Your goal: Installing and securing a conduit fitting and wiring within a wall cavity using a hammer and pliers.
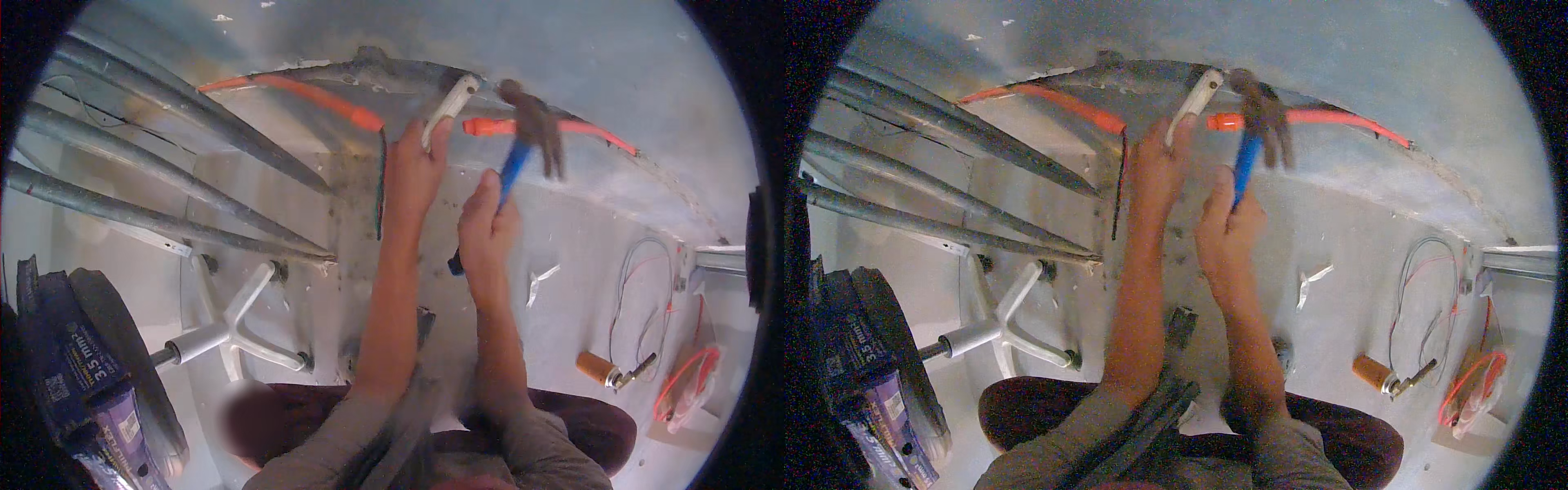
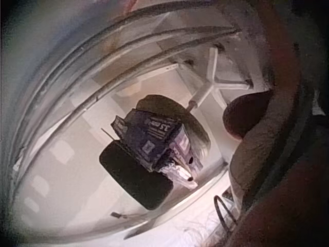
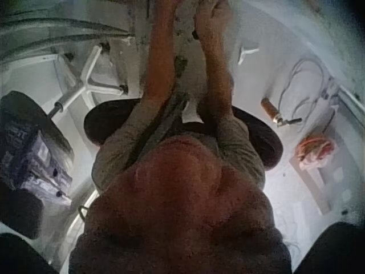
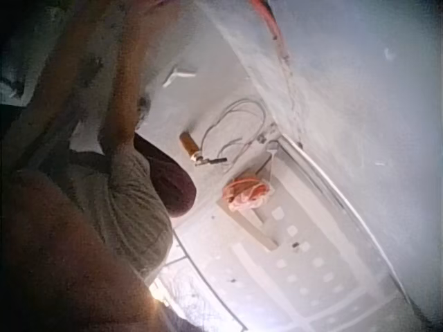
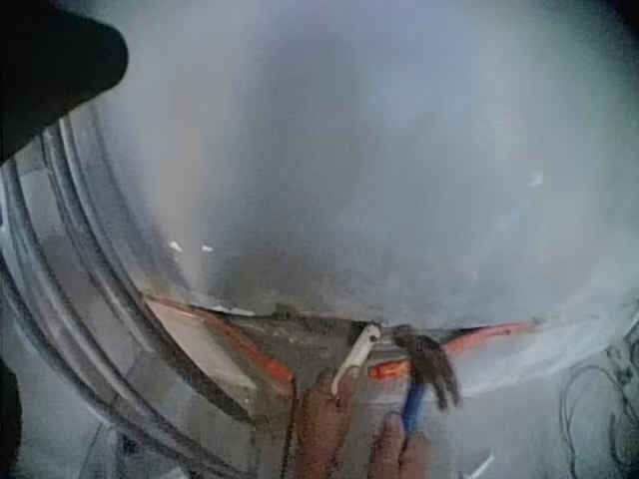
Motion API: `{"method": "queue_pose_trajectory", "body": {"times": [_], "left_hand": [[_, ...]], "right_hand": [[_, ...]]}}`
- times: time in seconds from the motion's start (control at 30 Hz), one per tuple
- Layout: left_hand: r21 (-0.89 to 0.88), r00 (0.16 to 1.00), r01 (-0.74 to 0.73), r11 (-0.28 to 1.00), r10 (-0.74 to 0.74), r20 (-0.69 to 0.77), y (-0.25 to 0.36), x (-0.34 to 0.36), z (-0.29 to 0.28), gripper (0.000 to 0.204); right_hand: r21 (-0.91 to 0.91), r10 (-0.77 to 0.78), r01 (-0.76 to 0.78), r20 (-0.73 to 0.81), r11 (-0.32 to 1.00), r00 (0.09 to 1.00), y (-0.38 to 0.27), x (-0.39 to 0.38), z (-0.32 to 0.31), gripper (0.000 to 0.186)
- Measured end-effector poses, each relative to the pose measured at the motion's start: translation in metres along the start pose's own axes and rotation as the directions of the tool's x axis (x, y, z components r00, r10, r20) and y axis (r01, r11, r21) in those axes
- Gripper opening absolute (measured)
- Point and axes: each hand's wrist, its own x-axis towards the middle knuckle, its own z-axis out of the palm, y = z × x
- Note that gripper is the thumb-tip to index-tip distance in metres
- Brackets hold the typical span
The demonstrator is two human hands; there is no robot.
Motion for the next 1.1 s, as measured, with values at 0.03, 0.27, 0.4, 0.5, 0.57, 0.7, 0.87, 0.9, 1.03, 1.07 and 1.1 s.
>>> {"method": "queue_pose_trajectory", "body": {"times": [0.03, 0.27, 0.4, 0.5, 0.57, 0.7, 0.87, 0.9, 1.03, 1.07, 1.1], "left_hand": [[-0.015, 0.999, 0.026, 1.0, -0.025, 0.038, 0.009, 0.001, -0.001, 0.043], [-0.146, 0.991, 0.071, 0.987, -0.053, 0.125, 0.02, 0.006, -0.02, 0.064], [-0.097, 0.988, 0.146, 0.984, -0.14, 0.07, 0.027, -0.013, -0.025, 0.058], [-0.119, 0.963, 0.211, 0.97, -0.185, 0.198, 0.024, -0.013, -0.02, 0.056], [-0.106, 0.942, 0.243, 0.964, -0.208, 0.263, 0.013, -0.008, -0.01, 0.055], [-0.216, 0.993, 0.049, 0.975, -0.025, 0.112, -0.008, -0.003, 0.013, 0.052], [-0.304, 0.994, 0.015, 0.952, 0.017, 0.104, -0.017, 0.01, 0.022, 0.042], [-0.305, 0.995, -0.001, 0.952, 0.033, 0.099, -0.02, 0.011, 0.023, 0.042], [-0.324, 0.995, 0.003, 0.946, 0.031, 0.099, -0.022, 0.011, 0.026, 0.04], [-0.321, 0.995, 0.005, 0.947, 0.029, 0.099, -0.025, 0.011, 0.027, 0.04], [-0.312, 0.996, -0.028, 0.95, 0.052, 0.069, -0.027, 0.012, 0.029, 0.04]], "right_hand": [[-0.005, -0.004, 0.004, -0.007, 1.0, 1.0, 0.008, 0.005, -0.001, 0.044], [0.006, -0.017, 0.016, 0.095, 1.0, 0.995, 0.013, 0.012, -0.004, 0.041], [0.241, 0.065, -0.089, 0.105, 0.966, 0.992, 0.015, 0.002, -0.024, 0.041], [0.091, -0.019, 0.013, 0.06, 0.996, 0.998, 0.03, 0.004, -0.033, 0.04], [-0.02, -0.047, 0.048, 0.063, 0.999, 0.997, 0.031, -0.002, -0.031, 0.039], [-0.202, -0.093, 0.109, 0.089, 0.973, 0.992, 0.041, -0.007, -0.025, 0.036], [-0.201, -0.145, 0.154, 0.059, 0.967, 0.988, 0.036, -0.01, -0.021, 0.033], [-0.157, -0.176, 0.177, 0.024, 0.972, 0.984, 0.034, -0.011, -0.019, 0.032], [-0.09, -0.425, 0.418, -0.065, 0.904, 0.903, 0.048, 0.001, -0.014, 0.039], [-0.089, -0.422, 0.416, -0.064, 0.905, 0.904, 0.04, 0.008, -0.007, 0.039], [-0.208, -0.332, 0.321, -0.021, 0.924, 0.943, 0.028, 0.016, 0.001, 0.039]]}}
